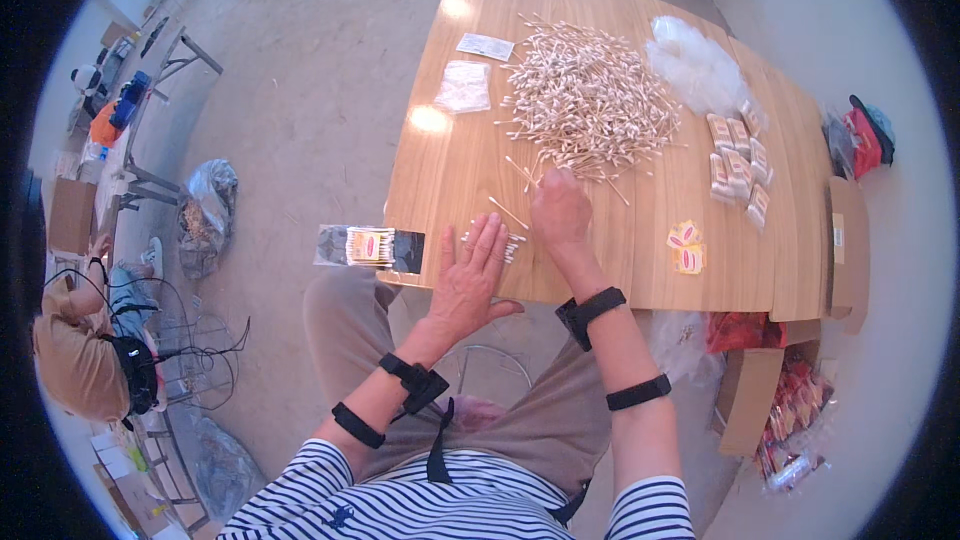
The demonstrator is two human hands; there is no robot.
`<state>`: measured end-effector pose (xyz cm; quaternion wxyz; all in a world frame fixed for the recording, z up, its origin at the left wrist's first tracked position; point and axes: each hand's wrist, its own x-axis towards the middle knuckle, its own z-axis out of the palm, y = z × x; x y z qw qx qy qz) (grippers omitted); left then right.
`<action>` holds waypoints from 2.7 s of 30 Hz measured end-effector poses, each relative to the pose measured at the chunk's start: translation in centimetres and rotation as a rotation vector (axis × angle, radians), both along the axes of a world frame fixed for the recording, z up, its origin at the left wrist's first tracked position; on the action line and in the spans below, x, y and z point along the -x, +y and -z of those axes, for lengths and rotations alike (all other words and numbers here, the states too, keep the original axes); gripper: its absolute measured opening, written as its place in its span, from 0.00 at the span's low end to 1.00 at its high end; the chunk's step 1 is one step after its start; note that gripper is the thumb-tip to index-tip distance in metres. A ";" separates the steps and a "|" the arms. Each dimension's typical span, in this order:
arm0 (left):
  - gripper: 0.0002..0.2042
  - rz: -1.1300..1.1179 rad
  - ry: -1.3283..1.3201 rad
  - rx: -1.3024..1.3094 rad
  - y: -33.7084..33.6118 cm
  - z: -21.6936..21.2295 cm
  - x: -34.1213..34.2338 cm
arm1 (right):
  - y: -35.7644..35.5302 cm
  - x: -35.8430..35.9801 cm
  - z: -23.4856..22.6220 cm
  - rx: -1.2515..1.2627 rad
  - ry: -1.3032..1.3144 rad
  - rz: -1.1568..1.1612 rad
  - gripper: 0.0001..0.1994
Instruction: Sort and arrange cotton swabs on a table and place them into small plastic containers.
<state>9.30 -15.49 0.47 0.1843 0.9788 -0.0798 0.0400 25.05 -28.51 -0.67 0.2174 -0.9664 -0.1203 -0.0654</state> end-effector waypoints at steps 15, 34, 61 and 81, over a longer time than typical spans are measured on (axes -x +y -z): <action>0.62 0.006 0.012 0.003 0.0 -0.4 0.0 | -1.0 4.4 -2.5 0.060 0.027 -0.130 0.03; 0.63 0.001 -0.010 0.023 0.0 0.2 0.0 | -0.6 2.3 -1.4 0.053 -0.067 0.044 0.06; 0.63 -0.008 0.012 -0.003 0.0 -0.2 0.1 | -0.5 0.8 -2.5 -0.062 0.063 -0.180 0.05; 0.63 -0.004 -0.006 0.014 -0.1 0.3 -0.1 | 3.1 0.7 -1.3 0.102 0.033 -0.102 0.08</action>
